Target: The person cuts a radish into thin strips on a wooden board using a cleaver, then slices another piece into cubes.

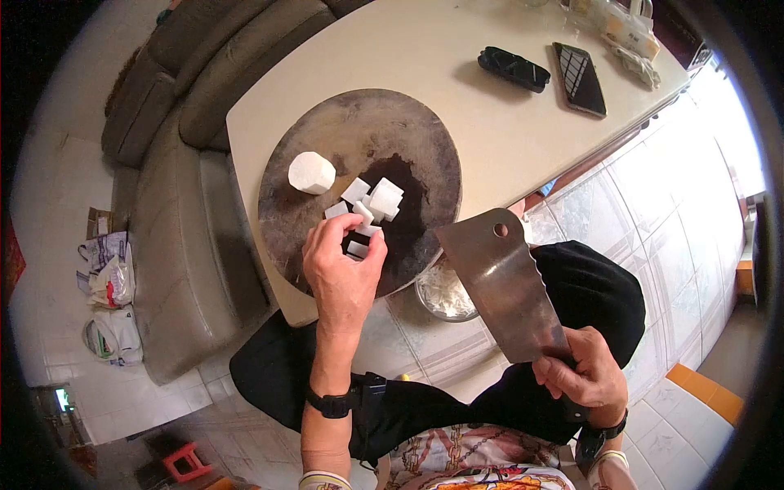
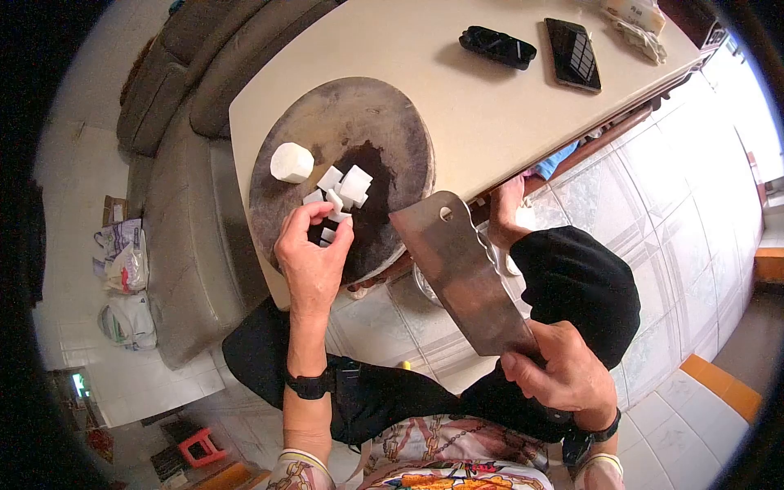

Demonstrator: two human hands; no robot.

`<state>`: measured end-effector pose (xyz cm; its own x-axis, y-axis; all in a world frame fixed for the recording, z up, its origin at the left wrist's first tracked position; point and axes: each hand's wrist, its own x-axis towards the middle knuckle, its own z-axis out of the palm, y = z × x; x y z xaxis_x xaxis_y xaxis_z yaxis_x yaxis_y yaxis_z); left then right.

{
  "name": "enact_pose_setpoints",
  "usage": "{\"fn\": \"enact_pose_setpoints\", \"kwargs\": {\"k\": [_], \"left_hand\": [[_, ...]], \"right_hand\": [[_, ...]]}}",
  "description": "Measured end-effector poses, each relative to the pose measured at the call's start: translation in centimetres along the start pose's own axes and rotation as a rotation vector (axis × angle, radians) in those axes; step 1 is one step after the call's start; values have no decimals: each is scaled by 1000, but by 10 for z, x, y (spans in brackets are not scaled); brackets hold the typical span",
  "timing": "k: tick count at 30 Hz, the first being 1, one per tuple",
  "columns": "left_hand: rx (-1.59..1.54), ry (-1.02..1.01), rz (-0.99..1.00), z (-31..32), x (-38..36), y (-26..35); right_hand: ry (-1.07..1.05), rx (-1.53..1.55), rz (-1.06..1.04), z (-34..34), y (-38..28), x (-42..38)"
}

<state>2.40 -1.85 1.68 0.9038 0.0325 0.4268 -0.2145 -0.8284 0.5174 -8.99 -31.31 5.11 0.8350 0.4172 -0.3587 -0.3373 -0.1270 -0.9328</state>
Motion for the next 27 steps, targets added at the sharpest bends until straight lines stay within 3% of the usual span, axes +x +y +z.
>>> {"fn": "enact_pose_setpoints", "kwargs": {"k": [16, 27], "left_hand": [[-56, -25, -104, -5, -7, 0], [-92, 7, -65, -3, 8, 2]], "right_hand": [[10, -16, 27, 2, -3, 2], [5, -43, 30, 0, -4, 1]]}}
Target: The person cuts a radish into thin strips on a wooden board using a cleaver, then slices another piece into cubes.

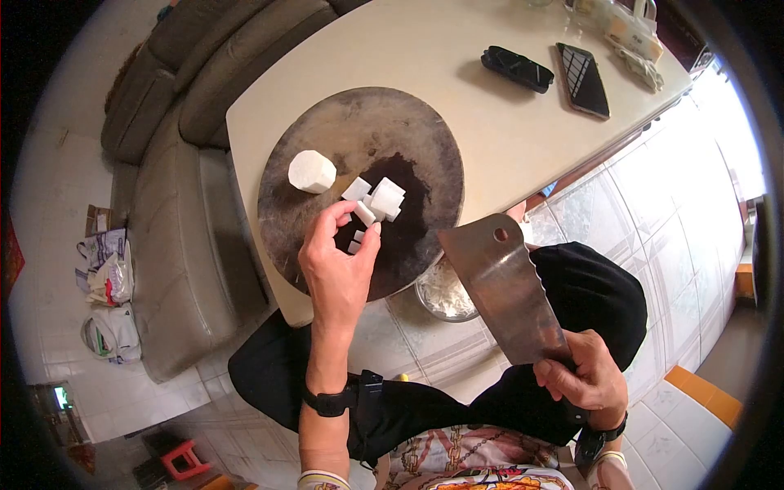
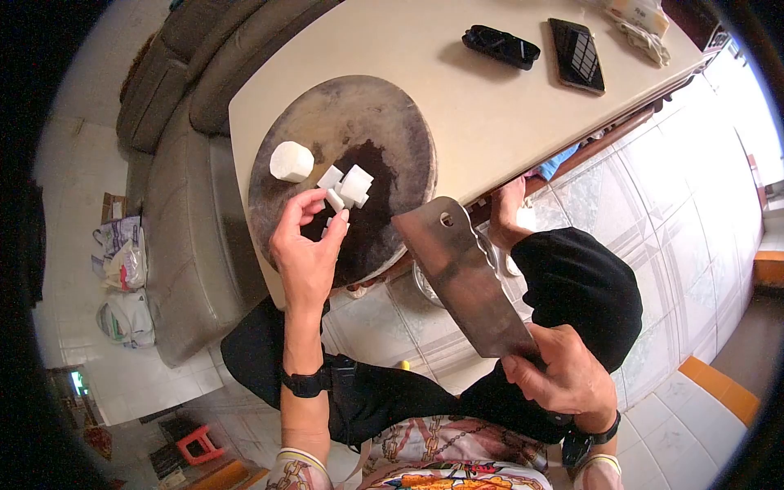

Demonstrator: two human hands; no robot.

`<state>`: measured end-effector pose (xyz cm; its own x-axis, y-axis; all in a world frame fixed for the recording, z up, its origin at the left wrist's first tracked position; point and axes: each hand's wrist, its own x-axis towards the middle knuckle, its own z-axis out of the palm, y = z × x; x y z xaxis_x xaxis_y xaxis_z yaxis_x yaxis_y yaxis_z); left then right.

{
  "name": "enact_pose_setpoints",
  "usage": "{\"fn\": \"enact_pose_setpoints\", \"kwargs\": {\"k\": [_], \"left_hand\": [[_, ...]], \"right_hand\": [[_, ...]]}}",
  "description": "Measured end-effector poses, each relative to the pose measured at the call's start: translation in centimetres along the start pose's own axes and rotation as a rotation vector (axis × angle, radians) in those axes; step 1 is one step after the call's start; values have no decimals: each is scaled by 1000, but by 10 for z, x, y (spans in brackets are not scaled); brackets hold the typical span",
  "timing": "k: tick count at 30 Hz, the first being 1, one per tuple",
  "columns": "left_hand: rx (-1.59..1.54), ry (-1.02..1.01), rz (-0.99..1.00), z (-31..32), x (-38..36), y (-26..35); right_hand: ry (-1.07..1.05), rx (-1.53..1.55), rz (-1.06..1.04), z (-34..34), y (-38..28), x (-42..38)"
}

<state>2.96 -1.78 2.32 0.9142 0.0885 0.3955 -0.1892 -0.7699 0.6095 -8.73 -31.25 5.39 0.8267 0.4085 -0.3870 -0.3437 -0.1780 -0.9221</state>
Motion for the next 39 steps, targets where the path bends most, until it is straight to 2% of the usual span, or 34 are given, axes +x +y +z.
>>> {"fn": "enact_pose_setpoints", "kwargs": {"k": [4, 10, 14, 17, 20, 23, 27, 39], "left_hand": [[-11, -40, -88, 3, 1, -6], [-190, -64, -87, 1, 4, -13], [-168, -78, -31, -3, 5, -21], [-325, 19, -91, -16, 5, -27], [-118, -51, -98, -50, -8, -12], [-91, -86, -142, -65, -33, -6], [-109, -127, -242, -60, -48, -10], [-71, -154, -173, -52, -47, -6]], "right_hand": [[-10, 21, -30, -1, 5, 0], [-6, -8, -9, -1, 1, 0], [-13, -15, -42, -1, 4, 1], [-16, -9, -50, 0, 4, 0], [-6, 14, -17, 1, 0, 1], [-17, 1, -20, 1, 0, 1], [-14, -19, -48, 3, 4, 1], [25, -40, -24, 5, 6, 2]]}}
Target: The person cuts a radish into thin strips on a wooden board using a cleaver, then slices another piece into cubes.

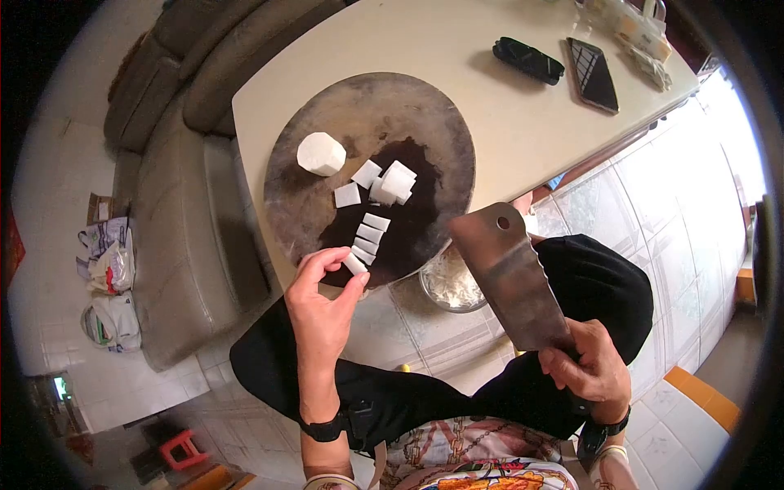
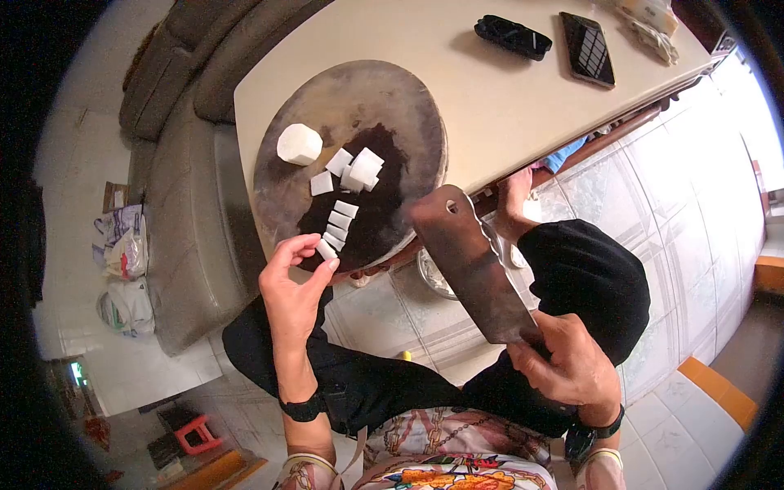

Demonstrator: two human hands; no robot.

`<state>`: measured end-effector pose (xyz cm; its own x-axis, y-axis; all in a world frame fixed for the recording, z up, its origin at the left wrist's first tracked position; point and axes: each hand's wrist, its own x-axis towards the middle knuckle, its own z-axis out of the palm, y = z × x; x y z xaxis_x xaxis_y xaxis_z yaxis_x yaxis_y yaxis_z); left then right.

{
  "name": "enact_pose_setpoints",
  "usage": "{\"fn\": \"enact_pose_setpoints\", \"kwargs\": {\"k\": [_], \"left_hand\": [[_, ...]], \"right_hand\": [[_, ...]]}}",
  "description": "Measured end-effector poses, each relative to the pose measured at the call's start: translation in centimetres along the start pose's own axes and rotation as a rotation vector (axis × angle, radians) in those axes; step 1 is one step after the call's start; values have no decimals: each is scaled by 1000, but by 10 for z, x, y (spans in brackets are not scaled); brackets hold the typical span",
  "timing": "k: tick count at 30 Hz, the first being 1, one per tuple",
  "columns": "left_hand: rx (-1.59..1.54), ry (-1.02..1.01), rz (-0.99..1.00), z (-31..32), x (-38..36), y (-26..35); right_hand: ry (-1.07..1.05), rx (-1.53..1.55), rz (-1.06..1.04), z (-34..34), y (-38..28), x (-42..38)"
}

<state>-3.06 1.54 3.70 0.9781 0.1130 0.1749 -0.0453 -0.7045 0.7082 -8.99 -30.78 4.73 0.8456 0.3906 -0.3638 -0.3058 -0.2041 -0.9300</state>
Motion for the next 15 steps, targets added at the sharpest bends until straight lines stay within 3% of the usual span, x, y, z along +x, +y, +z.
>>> {"fn": "enact_pose_setpoints", "kwargs": {"k": [15], "left_hand": [[-207, -6, -67, -1, -2, -16]], "right_hand": [[-13, -13, 8, -3, 1, -1]]}}
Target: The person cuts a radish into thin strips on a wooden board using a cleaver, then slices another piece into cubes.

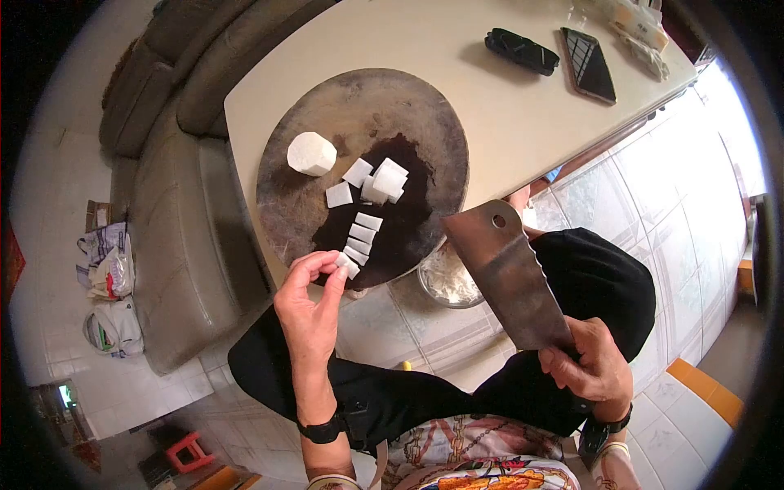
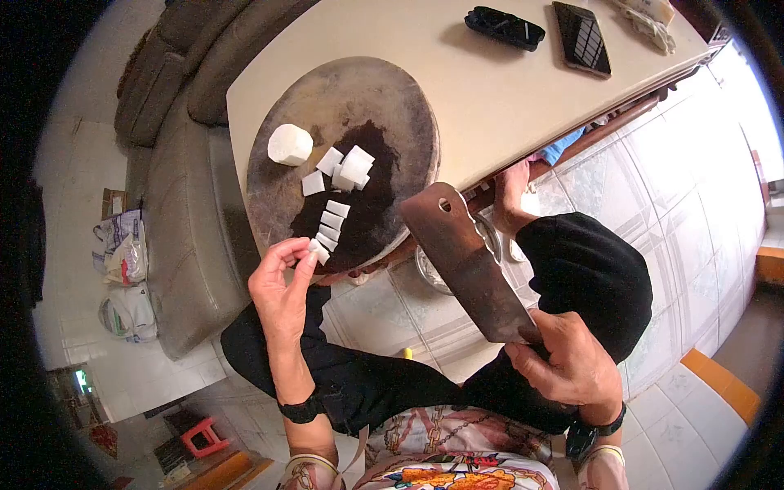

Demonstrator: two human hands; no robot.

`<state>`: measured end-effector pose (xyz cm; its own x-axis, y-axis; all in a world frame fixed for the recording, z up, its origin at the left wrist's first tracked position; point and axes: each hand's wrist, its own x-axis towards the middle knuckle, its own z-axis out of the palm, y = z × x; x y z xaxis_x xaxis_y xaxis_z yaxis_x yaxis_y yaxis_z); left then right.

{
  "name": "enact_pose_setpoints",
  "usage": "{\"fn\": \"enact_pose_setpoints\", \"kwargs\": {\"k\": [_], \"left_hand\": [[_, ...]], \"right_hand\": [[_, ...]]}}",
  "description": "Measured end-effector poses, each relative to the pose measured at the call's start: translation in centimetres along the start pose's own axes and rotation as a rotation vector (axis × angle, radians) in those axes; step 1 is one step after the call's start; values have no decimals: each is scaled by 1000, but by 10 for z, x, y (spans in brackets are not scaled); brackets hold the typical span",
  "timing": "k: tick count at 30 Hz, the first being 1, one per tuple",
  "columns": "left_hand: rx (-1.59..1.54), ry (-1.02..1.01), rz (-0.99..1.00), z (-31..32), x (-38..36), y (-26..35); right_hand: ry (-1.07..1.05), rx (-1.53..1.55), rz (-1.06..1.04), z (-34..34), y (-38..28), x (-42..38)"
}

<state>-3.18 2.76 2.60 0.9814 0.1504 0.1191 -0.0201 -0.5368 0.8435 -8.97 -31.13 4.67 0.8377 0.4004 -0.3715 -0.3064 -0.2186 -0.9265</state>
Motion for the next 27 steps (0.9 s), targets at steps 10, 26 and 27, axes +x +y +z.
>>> {"fn": "enact_pose_setpoints", "kwargs": {"k": [10, 26, 27], "left_hand": [[151, 320, 120, 11, -7, -6], [459, 183, 359, 9, -27, -8], [459, 183, 360, 9, -26, -8]], "right_hand": [[6, -44, 31, 1, -6, 2], [23, -93, -5, 1, -4, 2], [17, -106, 20, 1, -3, 1]]}}
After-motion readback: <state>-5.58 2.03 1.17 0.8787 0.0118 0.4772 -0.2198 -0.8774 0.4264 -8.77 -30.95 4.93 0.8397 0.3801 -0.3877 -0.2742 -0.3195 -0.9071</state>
